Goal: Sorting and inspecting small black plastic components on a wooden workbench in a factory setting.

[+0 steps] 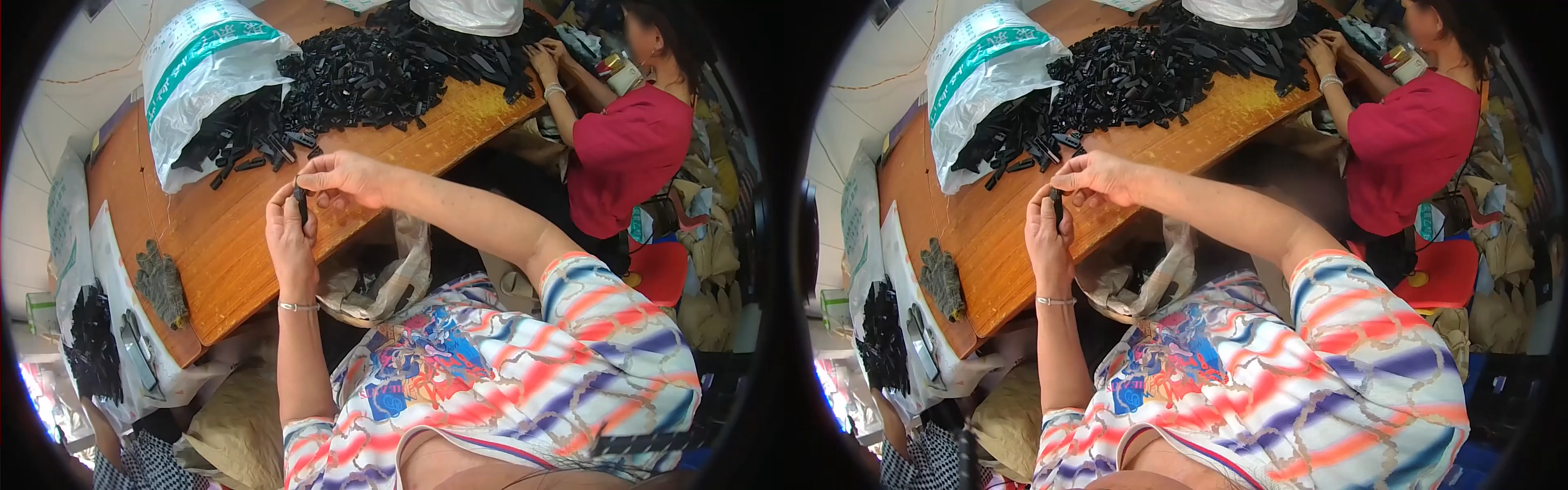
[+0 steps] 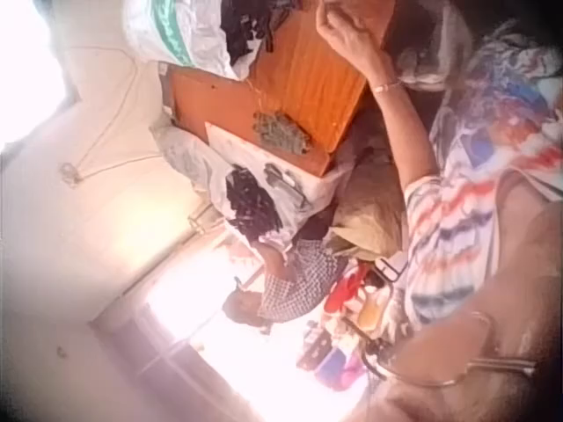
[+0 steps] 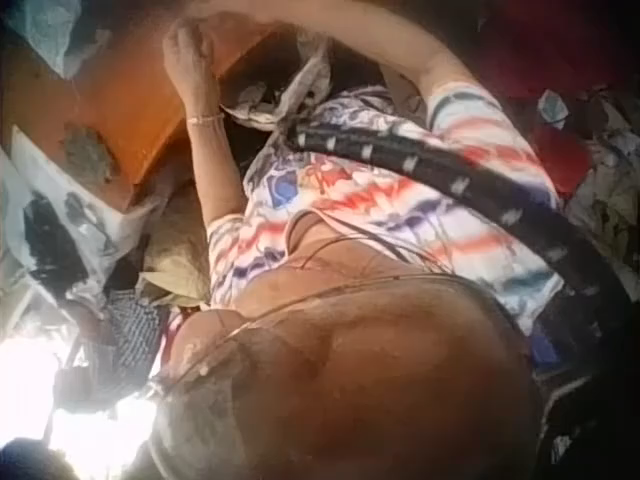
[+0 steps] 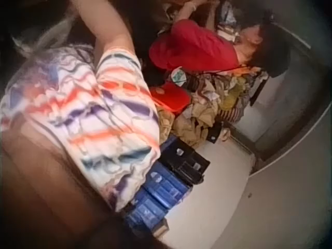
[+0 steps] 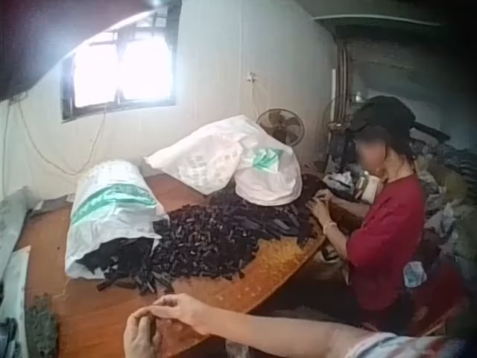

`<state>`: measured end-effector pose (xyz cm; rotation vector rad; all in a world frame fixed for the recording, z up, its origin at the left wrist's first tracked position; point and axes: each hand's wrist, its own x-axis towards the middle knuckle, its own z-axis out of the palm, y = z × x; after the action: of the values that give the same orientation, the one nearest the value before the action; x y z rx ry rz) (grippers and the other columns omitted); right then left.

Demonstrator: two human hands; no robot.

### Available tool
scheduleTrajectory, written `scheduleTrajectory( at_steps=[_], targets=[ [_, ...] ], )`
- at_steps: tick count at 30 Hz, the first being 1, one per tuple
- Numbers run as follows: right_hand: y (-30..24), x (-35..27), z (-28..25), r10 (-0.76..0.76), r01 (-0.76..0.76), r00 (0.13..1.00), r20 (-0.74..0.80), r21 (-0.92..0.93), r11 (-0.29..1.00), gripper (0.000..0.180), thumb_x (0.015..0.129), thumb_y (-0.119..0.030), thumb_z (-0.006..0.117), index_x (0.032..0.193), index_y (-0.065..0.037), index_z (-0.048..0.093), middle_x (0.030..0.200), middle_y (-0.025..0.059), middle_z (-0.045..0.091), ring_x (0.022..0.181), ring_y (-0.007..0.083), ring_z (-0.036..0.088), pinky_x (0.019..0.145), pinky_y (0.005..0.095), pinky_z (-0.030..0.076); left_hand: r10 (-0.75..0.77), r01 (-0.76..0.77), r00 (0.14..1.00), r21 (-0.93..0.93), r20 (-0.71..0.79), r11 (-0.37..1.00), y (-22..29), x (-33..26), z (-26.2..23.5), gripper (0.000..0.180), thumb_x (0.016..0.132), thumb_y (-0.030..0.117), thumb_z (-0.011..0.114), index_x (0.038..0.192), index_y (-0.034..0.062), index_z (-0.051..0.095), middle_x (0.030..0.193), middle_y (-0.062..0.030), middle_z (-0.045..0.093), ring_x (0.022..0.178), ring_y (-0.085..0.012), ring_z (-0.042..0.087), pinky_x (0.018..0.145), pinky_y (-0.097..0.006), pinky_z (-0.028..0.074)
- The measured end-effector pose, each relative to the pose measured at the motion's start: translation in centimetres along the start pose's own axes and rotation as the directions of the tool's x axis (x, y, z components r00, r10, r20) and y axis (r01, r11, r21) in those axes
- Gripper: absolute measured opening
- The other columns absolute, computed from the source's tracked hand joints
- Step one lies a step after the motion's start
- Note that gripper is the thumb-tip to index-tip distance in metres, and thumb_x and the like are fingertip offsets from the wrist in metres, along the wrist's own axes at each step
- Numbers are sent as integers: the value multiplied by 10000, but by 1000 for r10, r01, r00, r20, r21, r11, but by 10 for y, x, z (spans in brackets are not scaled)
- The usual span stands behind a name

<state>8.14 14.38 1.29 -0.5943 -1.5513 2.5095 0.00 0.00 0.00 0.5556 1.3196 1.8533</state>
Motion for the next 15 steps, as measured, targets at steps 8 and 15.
scheduleTrajectory(
  at_steps=[8, 15],
  targets=[
    [36, -25, 11, -71, 67, 997, -13, -222, 973, 205, 848, -179, 696, 886, -28, 562, 700, 14, 579, 556, 73, 539, 465, 202, 409, -123, 124, 988, -2, -88, 992, -18, -49, 14, 233, 1009, 243, 406, 1146, 77, 497, 687, 38, 445, 494, -14, 356, 412, -154, 249],
    [-2, -6, -18, -255, 233, 960, 119, -844, 483, 176, 849, -206, 644, 866, -31, 630, 738, 88, 630, 572, 192, 618, 569, 313, 499, 134, -165, 983, 913, 123, 373, -46, -96, -20, 321, 902, 139, 540, 1208, 64, 479, 802, -143, 612, 692, -323, 607, 592, -391, 473]
  ],
)
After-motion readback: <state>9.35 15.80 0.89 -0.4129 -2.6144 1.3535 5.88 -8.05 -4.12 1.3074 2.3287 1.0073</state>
